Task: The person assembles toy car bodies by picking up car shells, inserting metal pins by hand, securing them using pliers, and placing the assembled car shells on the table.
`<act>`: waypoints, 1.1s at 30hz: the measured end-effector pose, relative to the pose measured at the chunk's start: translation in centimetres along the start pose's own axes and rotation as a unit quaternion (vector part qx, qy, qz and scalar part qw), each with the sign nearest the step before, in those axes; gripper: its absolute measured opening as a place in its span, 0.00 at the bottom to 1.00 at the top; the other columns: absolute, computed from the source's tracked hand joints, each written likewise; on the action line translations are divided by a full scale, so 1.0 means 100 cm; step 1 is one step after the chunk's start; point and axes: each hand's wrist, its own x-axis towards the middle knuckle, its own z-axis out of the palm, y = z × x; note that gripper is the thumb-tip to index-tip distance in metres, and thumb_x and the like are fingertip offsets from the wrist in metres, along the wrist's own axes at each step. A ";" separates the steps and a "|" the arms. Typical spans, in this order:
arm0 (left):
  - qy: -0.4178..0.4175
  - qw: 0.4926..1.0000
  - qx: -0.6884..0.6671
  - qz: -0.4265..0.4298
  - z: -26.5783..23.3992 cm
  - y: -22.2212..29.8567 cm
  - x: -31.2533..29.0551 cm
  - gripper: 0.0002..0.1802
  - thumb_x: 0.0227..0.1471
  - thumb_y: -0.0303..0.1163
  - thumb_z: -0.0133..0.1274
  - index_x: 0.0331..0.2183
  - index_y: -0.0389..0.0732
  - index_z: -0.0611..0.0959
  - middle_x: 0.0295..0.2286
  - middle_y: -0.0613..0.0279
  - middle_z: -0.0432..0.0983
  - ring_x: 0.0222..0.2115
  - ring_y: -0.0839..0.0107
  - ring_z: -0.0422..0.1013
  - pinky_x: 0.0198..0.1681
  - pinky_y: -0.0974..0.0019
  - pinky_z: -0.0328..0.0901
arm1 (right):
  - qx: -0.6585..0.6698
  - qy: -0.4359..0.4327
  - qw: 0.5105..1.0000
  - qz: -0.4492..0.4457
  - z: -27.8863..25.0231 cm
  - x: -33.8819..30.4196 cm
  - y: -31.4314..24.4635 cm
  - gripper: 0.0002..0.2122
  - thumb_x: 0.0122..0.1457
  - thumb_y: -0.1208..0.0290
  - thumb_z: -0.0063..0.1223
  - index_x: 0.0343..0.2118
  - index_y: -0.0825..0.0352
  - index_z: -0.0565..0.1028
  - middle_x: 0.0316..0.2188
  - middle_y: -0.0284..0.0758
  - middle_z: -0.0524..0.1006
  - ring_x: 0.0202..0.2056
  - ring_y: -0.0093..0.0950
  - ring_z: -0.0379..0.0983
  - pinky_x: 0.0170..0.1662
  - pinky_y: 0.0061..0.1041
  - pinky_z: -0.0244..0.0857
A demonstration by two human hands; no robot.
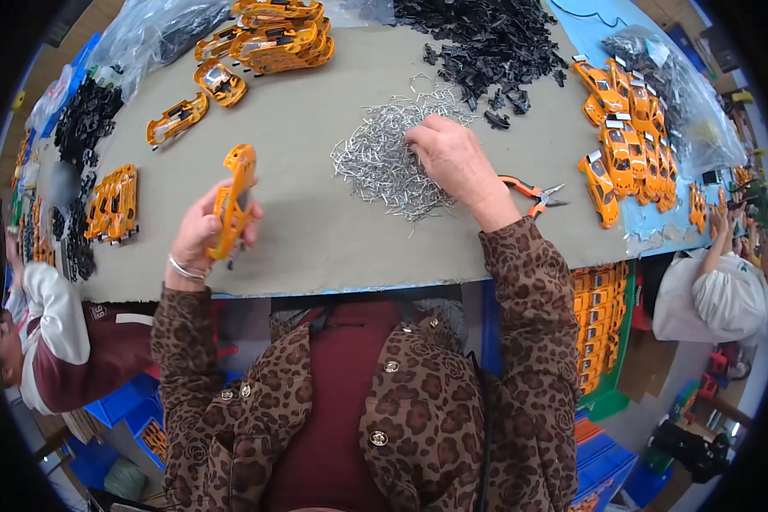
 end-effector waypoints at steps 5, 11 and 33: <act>-0.057 0.952 -0.299 -0.017 0.038 -0.029 0.007 0.39 0.52 0.54 0.52 0.53 0.34 0.64 0.41 0.49 0.69 0.33 0.56 0.73 0.34 0.53 0.74 | 0.100 0.081 0.990 0.061 -0.007 -0.005 -0.012 0.04 0.49 0.80 0.57 0.29 0.67 0.78 0.22 0.34 0.73 0.24 0.26 0.72 0.28 0.23 0.65; -0.051 0.959 -0.279 -0.019 0.071 -0.020 0.043 0.21 0.58 0.35 0.46 0.51 0.36 0.67 0.46 0.49 0.69 0.32 0.59 0.74 0.35 0.54 0.73 | 0.333 0.161 0.903 0.217 -0.014 -0.014 -0.030 0.06 0.53 0.81 0.56 0.34 0.71 0.79 0.28 0.30 0.78 0.27 0.16 0.71 0.30 0.13 0.65; -0.055 0.985 -0.163 -0.017 0.103 -0.026 0.081 0.22 0.57 0.29 0.49 0.52 0.36 0.68 0.43 0.57 0.73 0.39 0.71 0.73 0.38 0.64 0.73 | 0.179 0.234 0.946 0.135 0.002 -0.016 -0.053 0.05 0.50 0.80 0.58 0.31 0.67 0.79 0.25 0.31 0.74 0.22 0.19 0.68 0.25 0.18 0.62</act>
